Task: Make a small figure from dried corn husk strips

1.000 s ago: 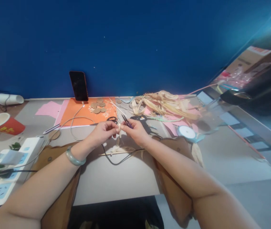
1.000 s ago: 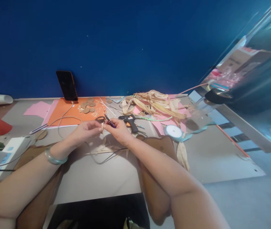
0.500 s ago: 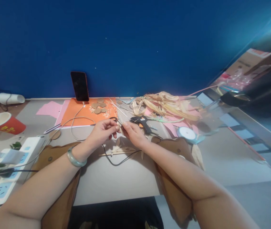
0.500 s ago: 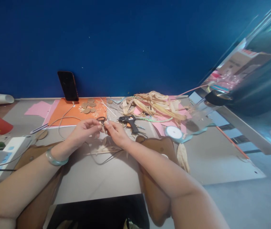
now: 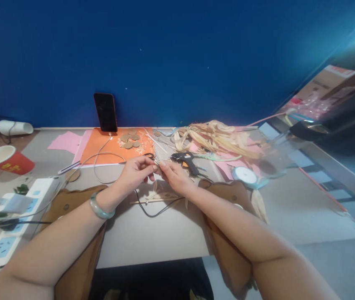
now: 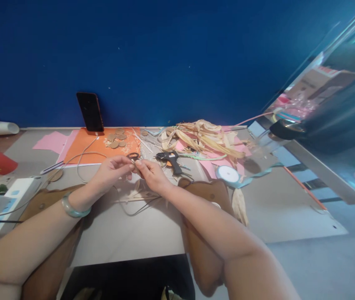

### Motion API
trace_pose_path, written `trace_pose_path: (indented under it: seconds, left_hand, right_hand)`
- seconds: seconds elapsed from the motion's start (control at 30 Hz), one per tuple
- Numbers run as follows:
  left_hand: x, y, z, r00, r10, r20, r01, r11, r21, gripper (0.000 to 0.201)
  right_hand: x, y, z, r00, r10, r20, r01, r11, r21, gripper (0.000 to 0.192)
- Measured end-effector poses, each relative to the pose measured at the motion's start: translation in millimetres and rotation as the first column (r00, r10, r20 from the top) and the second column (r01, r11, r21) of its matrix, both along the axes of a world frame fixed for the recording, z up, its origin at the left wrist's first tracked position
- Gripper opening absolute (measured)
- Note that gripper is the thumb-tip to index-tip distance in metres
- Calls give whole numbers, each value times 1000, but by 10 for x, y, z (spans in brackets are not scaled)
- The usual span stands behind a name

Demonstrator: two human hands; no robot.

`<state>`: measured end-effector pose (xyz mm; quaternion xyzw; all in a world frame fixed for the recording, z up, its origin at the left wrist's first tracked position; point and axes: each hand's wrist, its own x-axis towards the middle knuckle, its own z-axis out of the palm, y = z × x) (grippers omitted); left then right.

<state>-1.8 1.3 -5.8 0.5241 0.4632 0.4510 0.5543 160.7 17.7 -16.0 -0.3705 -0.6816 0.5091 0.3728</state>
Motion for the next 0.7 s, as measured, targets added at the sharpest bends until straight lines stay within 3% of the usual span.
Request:
trace_pose_path:
  seconds: [0.7]
  left_hand:
    - [6, -23, 40, 1000, -16, 14, 16, 999, -28, 29]
  right_hand:
    - [0, 11, -17, 1000, -8, 7, 8, 1000, -5, 51]
